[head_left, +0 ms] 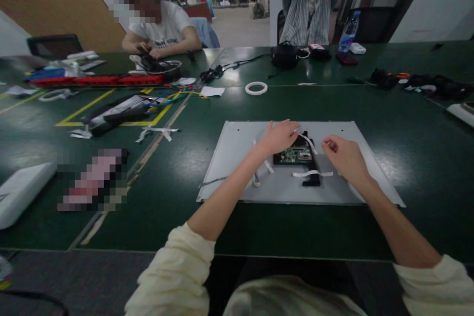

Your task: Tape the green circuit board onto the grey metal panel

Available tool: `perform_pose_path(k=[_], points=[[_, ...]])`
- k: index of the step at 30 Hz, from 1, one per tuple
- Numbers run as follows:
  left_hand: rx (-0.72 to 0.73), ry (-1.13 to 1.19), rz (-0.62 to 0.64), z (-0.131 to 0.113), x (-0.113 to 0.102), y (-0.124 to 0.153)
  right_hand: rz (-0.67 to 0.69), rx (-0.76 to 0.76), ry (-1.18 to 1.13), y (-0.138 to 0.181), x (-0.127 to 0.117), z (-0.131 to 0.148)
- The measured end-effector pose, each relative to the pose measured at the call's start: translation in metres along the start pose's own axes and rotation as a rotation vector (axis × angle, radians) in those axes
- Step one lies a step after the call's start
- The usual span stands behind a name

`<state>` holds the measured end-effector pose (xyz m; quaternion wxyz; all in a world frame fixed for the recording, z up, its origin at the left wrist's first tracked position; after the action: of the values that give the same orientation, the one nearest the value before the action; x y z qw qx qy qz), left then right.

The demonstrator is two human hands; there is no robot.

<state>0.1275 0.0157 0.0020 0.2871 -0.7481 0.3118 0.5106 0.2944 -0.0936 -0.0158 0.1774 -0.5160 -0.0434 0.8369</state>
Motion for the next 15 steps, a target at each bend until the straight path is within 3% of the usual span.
perform_pose_path(k=[4,8,12,15], points=[[-0.038,0.031,-0.107,0.01,-0.029,0.0,-0.064,-0.054,-0.055,0.0,-0.003,0.002],[-0.096,0.074,-0.138,0.034,-0.051,0.016,-0.095,-0.171,-0.102,0.001,-0.003,0.008],[-0.204,0.08,-0.205,0.064,-0.048,0.042,-0.107,-0.235,-0.147,0.004,-0.003,0.016],[-0.243,0.094,-0.156,0.078,-0.037,0.056,-0.075,-0.275,-0.178,0.007,-0.001,0.026]])
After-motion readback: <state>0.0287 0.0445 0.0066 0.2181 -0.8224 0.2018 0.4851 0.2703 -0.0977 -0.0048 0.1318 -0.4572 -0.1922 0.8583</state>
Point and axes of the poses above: each hand's wrist, its own y-axis away from the middle knuckle, its own x-axis out of the palm, z = x × y, the point moved 3 cm from there along -y, towards the middle knuckle, and after that the axes turned 2 degrees about y, right-handed, at the moved point
